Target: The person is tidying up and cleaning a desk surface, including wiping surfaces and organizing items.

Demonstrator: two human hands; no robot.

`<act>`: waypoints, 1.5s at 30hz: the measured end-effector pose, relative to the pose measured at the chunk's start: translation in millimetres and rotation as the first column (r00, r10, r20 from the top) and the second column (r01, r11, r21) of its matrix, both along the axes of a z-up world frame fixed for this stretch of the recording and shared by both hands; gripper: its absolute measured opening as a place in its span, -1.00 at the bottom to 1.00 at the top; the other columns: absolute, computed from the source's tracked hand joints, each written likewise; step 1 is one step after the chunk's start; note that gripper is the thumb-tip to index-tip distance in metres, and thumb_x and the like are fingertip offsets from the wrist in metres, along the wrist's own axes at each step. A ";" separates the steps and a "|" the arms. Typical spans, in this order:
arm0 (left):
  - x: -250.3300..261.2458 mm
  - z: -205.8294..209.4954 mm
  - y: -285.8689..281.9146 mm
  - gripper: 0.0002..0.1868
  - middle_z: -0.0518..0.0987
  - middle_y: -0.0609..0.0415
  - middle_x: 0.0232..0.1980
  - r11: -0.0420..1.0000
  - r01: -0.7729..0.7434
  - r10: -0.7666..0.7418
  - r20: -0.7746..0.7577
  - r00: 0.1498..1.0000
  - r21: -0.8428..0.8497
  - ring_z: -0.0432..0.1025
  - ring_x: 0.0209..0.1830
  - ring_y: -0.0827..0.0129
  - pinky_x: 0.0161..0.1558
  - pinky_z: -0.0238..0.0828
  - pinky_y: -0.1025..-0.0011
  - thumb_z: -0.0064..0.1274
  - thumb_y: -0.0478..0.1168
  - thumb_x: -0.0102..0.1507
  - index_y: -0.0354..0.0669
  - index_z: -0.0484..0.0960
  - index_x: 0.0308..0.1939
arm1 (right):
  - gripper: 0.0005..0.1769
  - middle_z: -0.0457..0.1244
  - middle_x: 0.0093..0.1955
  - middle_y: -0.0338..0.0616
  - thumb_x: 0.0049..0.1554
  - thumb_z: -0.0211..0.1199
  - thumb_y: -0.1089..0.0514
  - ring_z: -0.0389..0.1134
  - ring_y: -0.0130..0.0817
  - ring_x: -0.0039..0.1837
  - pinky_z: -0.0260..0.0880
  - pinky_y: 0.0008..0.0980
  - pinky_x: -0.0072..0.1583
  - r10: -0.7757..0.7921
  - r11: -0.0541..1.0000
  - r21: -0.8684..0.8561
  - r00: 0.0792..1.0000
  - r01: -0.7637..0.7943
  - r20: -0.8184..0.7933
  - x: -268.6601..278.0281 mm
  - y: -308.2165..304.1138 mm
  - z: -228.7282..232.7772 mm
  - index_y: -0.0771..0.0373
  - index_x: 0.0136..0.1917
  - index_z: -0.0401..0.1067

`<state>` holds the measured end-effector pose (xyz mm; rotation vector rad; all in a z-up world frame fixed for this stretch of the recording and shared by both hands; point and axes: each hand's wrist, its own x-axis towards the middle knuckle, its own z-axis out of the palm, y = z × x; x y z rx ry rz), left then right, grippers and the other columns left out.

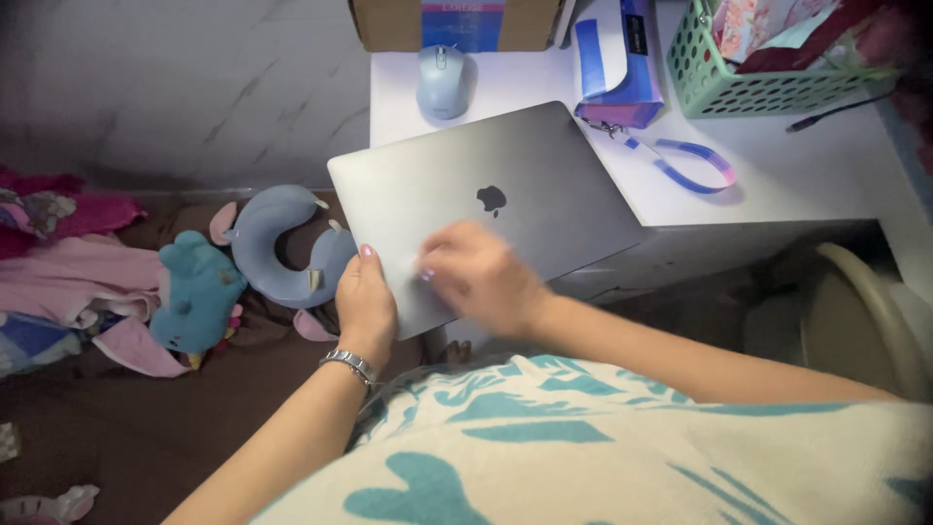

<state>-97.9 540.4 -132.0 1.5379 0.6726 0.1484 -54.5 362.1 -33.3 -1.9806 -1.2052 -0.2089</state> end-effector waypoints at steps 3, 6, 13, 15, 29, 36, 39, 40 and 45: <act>-2.7 25.3 -4.0 -0.46 0.66 -0.04 -0.15 1.000 -0.002 0.003 -0.051 0.999 0.019 0.48 -0.15 0.32 -0.01 0.39 0.33 -0.31 0.08 0.44 -0.33 0.61 -0.05 | -0.74 0.35 0.11 0.03 0.08 0.28 0.39 0.40 -0.02 0.15 0.45 -0.20 0.18 0.187 0.982 -0.023 0.982 -0.187 0.016 -5.5 9.7 -6.5 0.34 0.08 0.51; -0.8 25.6 -5.6 -0.45 0.66 -0.04 -0.13 1.000 -0.014 0.013 -0.049 0.999 -0.020 0.48 -0.14 0.32 -0.01 0.38 0.33 -0.31 0.07 0.44 -0.36 0.61 -0.06 | -0.79 0.35 0.08 0.01 0.11 0.32 0.34 0.41 -0.07 0.12 0.46 -0.24 0.16 -0.008 1.000 -0.024 0.999 0.007 -0.044 2.0 -17.4 -9.9 0.32 0.05 0.53; 4.4 22.3 -6.5 -0.47 0.66 -0.03 -0.11 0.996 -0.063 0.062 -0.024 0.998 -0.070 0.48 -0.14 0.36 -0.01 0.37 0.37 -0.31 0.04 0.44 -0.36 0.60 -0.05 | -0.88 0.37 0.04 0.02 0.12 0.29 0.32 0.41 -0.10 -0.04 0.44 -0.22 -0.02 -0.603 0.787 -0.188 0.797 0.587 -0.038 43.3 -140.3 -44.7 0.33 -0.04 0.57; 5.8 29.7 -1.7 -0.46 0.65 -0.03 -0.14 0.999 -0.035 0.034 -0.025 0.999 -0.036 0.45 -0.17 0.37 -0.03 0.37 0.38 -0.32 0.05 0.46 -0.38 0.60 -0.07 | -0.93 0.37 0.00 -0.02 0.15 0.31 0.31 0.41 -0.05 0.06 0.42 -0.13 0.11 -0.687 0.691 -0.172 0.712 0.702 0.143 59.3 -176.4 -72.2 0.31 -0.07 0.59; 7.9 48.2 -4.3 -0.48 0.66 -0.04 -0.17 0.993 0.008 -0.017 0.076 0.997 0.115 0.48 -0.19 0.36 -0.05 0.40 0.35 -0.35 0.03 0.48 -0.33 0.61 -0.09 | -0.77 0.35 0.09 -0.03 0.11 0.27 0.38 0.44 -0.11 0.08 0.48 -0.28 0.11 -0.200 0.979 0.015 0.971 0.204 -0.128 9.7 -12.0 -6.5 0.28 0.06 0.55; 1.7 60.4 -18.5 -0.43 0.62 -0.13 -0.33 0.963 -0.011 0.023 -0.041 0.999 0.270 0.49 -0.33 0.18 -0.16 0.39 0.20 -0.39 0.11 0.47 -0.27 0.59 -0.17 | -0.72 0.35 0.10 -0.03 0.13 0.26 0.41 0.43 -0.08 0.11 0.47 -0.24 0.17 0.069 0.995 0.079 0.995 -0.064 -0.066 40.5 31.5 -9.3 0.28 0.12 0.54; 0.1 61.0 -19.6 -0.43 0.58 -0.15 -0.39 0.957 -0.003 0.030 -0.091 0.995 0.291 0.45 -0.38 0.12 -0.19 0.38 0.17 -0.37 0.12 0.47 -0.30 0.54 -0.23 | -0.78 0.44 -0.01 -0.14 0.02 0.35 0.35 0.38 -0.01 0.09 0.41 -0.17 0.16 -0.149 0.989 0.031 0.979 0.146 0.139 75.2 27.3 -18.2 0.17 -0.05 0.64; -0.4 62.7 -20.0 -0.43 0.58 -0.15 -0.39 0.957 -0.007 0.035 -0.091 0.995 0.290 0.45 -0.38 0.12 -0.19 0.38 0.17 -0.37 0.12 0.47 -0.30 0.54 -0.23 | -0.78 0.44 -0.01 -0.14 0.02 0.35 0.35 0.38 -0.01 0.09 0.41 -0.17 0.16 -0.144 0.990 0.030 0.980 0.141 0.140 89.3 12.9 -32.8 0.17 -0.05 0.64; -1.1 64.8 -19.0 -0.40 0.58 -0.14 -0.40 0.956 -0.004 0.030 -0.086 0.996 0.292 0.46 -0.37 0.12 -0.17 0.38 0.18 -0.38 0.12 0.47 -0.33 0.54 -0.26 | -0.89 0.39 -0.07 -0.06 0.14 0.41 0.22 0.39 -0.06 0.07 0.38 -0.14 0.12 -0.687 0.724 -0.114 0.726 0.681 -0.026 144.1 -79.8 -88.7 0.09 -0.04 0.67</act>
